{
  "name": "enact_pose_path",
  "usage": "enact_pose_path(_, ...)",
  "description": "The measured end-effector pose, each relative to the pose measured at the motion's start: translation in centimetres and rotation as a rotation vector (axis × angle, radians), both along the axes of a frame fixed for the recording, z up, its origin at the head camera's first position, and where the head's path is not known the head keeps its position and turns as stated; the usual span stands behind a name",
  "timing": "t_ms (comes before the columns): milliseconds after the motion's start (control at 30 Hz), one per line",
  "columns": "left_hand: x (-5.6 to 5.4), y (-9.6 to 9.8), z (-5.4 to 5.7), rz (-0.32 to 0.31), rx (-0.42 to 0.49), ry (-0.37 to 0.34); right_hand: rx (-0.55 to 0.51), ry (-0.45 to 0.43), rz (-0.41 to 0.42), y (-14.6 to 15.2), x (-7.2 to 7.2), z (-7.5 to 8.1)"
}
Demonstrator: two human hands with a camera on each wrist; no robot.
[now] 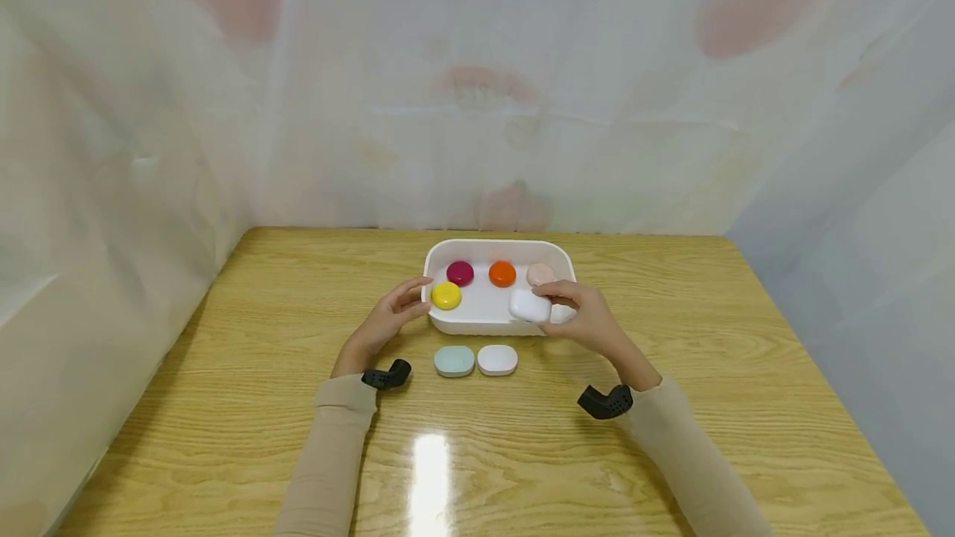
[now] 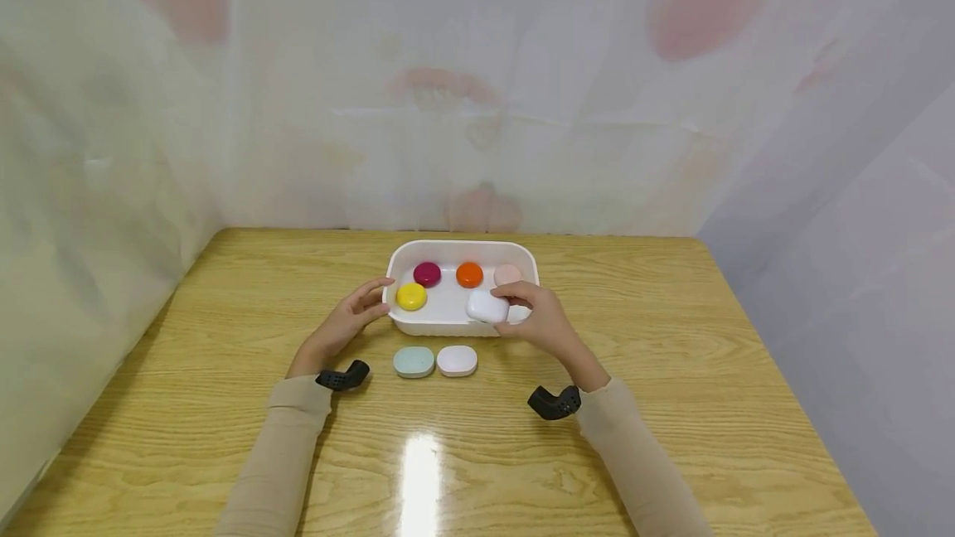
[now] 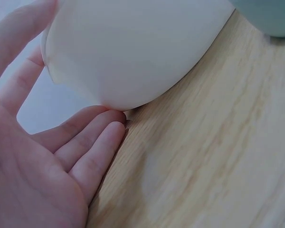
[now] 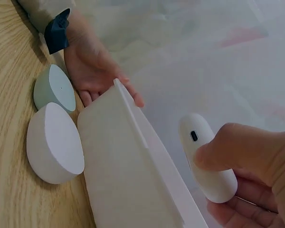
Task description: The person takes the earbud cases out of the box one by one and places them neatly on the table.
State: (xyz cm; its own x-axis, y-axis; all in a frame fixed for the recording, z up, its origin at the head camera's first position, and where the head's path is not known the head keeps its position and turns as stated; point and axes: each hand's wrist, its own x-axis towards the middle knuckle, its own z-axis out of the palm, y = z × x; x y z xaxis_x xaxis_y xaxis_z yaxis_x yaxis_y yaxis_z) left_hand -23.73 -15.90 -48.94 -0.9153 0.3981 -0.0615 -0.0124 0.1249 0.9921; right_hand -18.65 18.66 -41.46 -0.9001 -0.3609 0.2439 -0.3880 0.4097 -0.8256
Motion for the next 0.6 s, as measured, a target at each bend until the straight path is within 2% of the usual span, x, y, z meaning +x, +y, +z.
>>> enact_pose_path(267, -0.2, -0.1, -0.4, -0.003, 0.003, 0.000, -0.079, 0.020, 0.096, 1.2, 1.3, -0.7)
enact_pose_path(600, -0.1, -0.1, -0.2, 0.009, -0.008, -0.003, -0.080, 0.012, 0.155, 1.9, 2.5, -1.4)
